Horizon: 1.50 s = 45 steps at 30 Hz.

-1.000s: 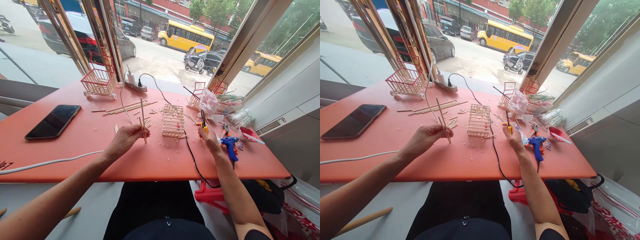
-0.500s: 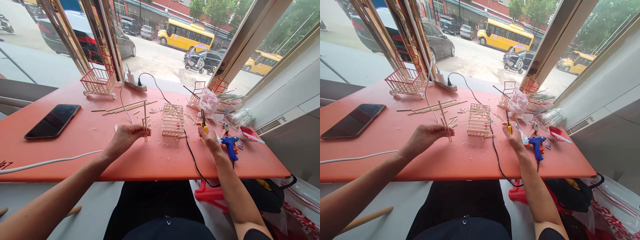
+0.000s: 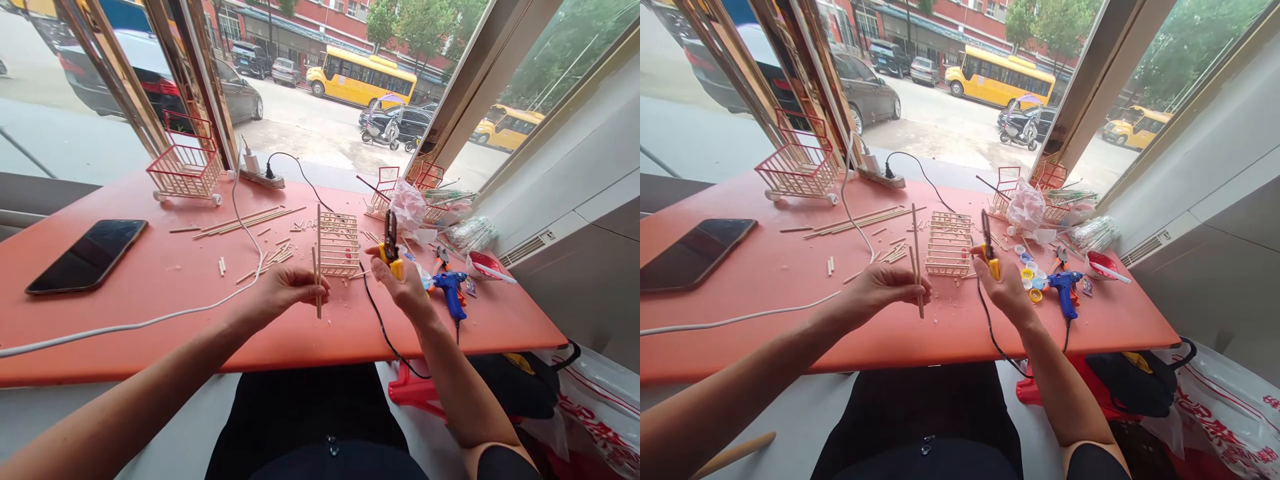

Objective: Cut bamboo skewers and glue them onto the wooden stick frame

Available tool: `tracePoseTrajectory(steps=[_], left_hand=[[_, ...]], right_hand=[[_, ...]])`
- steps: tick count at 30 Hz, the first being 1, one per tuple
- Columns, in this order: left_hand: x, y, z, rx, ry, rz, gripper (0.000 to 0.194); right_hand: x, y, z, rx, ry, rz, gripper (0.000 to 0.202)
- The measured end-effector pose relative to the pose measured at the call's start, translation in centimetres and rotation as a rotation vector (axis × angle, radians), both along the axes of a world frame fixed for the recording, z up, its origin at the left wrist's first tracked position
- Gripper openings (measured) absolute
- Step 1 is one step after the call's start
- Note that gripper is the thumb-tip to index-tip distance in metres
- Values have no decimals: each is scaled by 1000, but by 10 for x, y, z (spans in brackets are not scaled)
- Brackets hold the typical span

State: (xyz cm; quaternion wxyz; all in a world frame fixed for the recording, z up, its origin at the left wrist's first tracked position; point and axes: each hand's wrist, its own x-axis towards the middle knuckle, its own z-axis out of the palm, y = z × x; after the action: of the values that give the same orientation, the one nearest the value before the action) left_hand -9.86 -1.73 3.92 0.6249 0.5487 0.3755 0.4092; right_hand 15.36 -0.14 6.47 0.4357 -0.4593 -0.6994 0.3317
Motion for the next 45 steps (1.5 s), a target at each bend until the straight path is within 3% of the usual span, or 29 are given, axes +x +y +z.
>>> tracePoseTrajectory(steps=[3, 6, 12, 21, 25, 32, 36, 42, 45], left_hand=[[19, 2, 1, -5, -14, -95, 26], [32, 7, 2, -16, 0, -169, 29], [53, 25, 1, -17, 20, -240, 28], [65, 23, -21, 453, 195, -25, 20], [65, 19, -22, 516, 221, 39, 27], [66, 20, -22, 488, 222, 33, 30], [67, 17, -20, 432, 153, -42, 30], [70, 9, -13, 208, -10, -82, 38], [72, 7, -9, 194, -12, -93, 41]], right_hand=[[-22, -12, 13, 14, -68, 76, 27], [-33, -12, 14, -1, -81, 95, 26], [-27, -3, 1, 79, -159, -49, 20], [-17, -19, -12, 277, -289, -15, 11], [-15, -19, -20, 289, -319, -9, 12], [-18, -17, -18, 299, -279, -17, 13], [-17, -15, -18, 190, -130, -81, 13], [-20, -18, -23, 84, 48, -149, 18], [-24, -23, -25, 23, 102, -176, 24]])
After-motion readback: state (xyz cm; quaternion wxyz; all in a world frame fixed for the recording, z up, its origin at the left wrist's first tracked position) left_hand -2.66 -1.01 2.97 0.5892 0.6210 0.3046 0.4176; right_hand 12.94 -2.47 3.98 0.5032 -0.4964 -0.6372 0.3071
